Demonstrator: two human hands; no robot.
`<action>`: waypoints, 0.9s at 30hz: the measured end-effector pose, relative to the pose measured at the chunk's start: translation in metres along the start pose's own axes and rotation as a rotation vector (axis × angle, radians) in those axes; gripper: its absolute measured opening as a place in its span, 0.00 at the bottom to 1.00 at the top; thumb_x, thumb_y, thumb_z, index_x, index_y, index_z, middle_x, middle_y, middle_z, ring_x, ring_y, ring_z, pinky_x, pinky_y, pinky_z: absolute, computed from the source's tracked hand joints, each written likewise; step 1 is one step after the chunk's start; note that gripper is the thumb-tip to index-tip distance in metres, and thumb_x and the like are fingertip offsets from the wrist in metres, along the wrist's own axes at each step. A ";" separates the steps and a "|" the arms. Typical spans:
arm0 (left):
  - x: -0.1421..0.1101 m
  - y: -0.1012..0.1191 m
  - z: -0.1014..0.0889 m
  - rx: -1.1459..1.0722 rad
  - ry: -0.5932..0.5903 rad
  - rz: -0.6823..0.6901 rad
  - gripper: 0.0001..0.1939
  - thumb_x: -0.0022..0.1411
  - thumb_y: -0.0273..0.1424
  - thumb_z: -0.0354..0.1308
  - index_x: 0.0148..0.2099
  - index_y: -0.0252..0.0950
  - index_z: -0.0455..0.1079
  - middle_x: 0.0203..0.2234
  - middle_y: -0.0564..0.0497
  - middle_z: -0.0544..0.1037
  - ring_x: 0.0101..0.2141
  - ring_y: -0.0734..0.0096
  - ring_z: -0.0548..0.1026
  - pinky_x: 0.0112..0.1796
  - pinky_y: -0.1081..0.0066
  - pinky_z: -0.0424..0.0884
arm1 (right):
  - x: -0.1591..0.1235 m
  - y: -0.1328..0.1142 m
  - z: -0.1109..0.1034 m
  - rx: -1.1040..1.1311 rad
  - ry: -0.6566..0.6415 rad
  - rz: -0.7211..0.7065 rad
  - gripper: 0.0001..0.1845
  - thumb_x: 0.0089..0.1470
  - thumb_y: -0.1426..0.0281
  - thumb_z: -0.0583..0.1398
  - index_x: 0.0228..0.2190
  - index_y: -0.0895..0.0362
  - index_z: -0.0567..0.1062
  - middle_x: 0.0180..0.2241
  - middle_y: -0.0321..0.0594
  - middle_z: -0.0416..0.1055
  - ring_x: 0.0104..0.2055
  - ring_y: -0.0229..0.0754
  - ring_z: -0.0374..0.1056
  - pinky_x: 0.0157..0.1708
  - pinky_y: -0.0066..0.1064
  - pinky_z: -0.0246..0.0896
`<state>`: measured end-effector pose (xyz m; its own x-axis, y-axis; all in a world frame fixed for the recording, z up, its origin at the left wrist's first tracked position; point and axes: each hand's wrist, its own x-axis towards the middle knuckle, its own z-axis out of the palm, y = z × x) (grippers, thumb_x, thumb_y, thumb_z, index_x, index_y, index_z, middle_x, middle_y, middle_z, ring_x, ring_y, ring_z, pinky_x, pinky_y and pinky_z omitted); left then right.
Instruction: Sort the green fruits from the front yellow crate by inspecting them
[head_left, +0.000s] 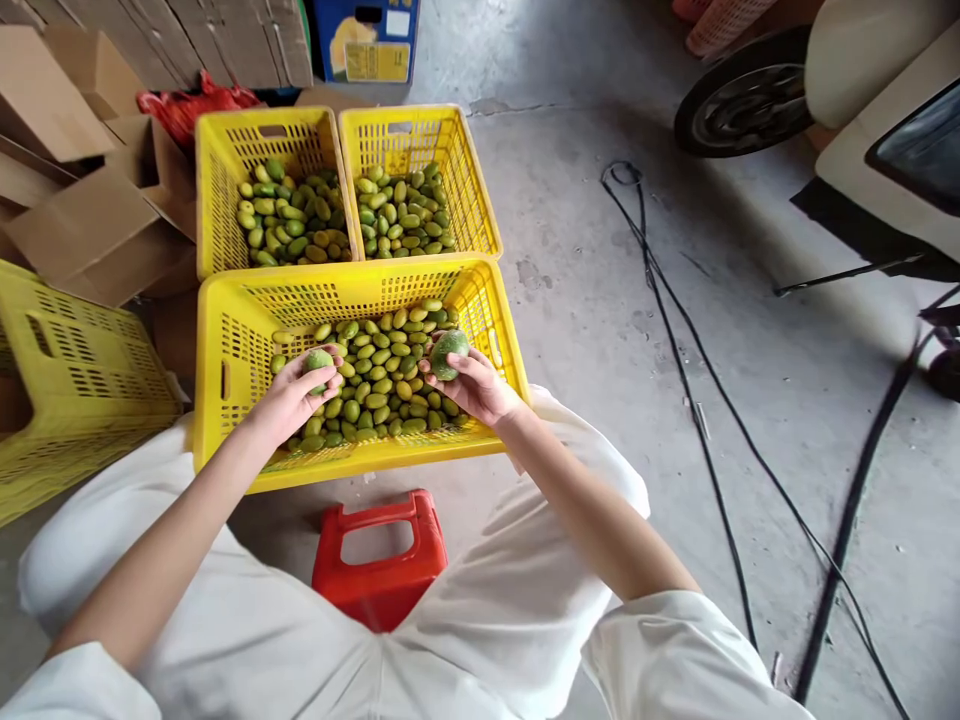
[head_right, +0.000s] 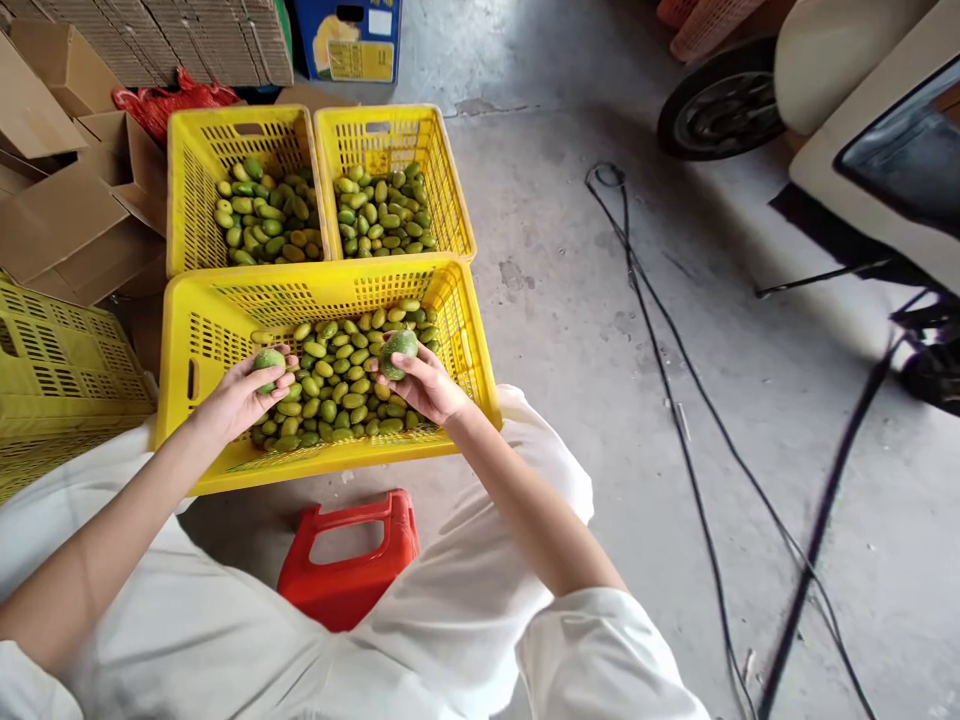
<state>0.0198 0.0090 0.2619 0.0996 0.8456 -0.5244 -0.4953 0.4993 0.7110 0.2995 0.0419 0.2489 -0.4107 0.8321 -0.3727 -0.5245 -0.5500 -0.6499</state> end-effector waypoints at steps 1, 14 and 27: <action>0.000 0.001 0.002 -0.004 -0.007 -0.006 0.15 0.51 0.24 0.75 0.42 0.33 0.78 0.35 0.49 0.79 0.29 0.78 0.73 0.28 0.78 0.72 | 0.000 -0.001 0.002 0.012 0.012 0.000 0.33 0.39 0.65 0.79 0.46 0.49 0.75 0.37 0.33 0.78 0.37 0.41 0.76 0.37 0.32 0.78; -0.002 -0.003 0.005 -0.004 0.007 -0.069 0.16 0.54 0.24 0.72 0.44 0.36 0.74 0.36 0.47 0.81 0.41 0.63 0.81 0.45 0.64 0.80 | -0.002 0.003 0.001 -0.017 -0.017 0.041 0.31 0.47 0.53 0.75 0.49 0.45 0.71 0.37 0.33 0.72 0.33 0.37 0.68 0.26 0.25 0.63; -0.004 0.007 0.012 -0.089 0.041 -0.139 0.11 0.54 0.26 0.61 0.42 0.33 0.76 0.34 0.45 0.79 0.32 0.67 0.78 0.29 0.71 0.76 | 0.001 0.002 -0.004 0.106 0.016 0.112 0.20 0.56 0.52 0.69 0.38 0.52 0.72 0.35 0.36 0.77 0.32 0.38 0.75 0.34 0.30 0.78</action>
<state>0.0261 0.0114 0.2740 0.1383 0.7603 -0.6347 -0.5539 0.5906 0.5868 0.3010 0.0415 0.2445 -0.4593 0.7660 -0.4498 -0.5524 -0.6429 -0.5307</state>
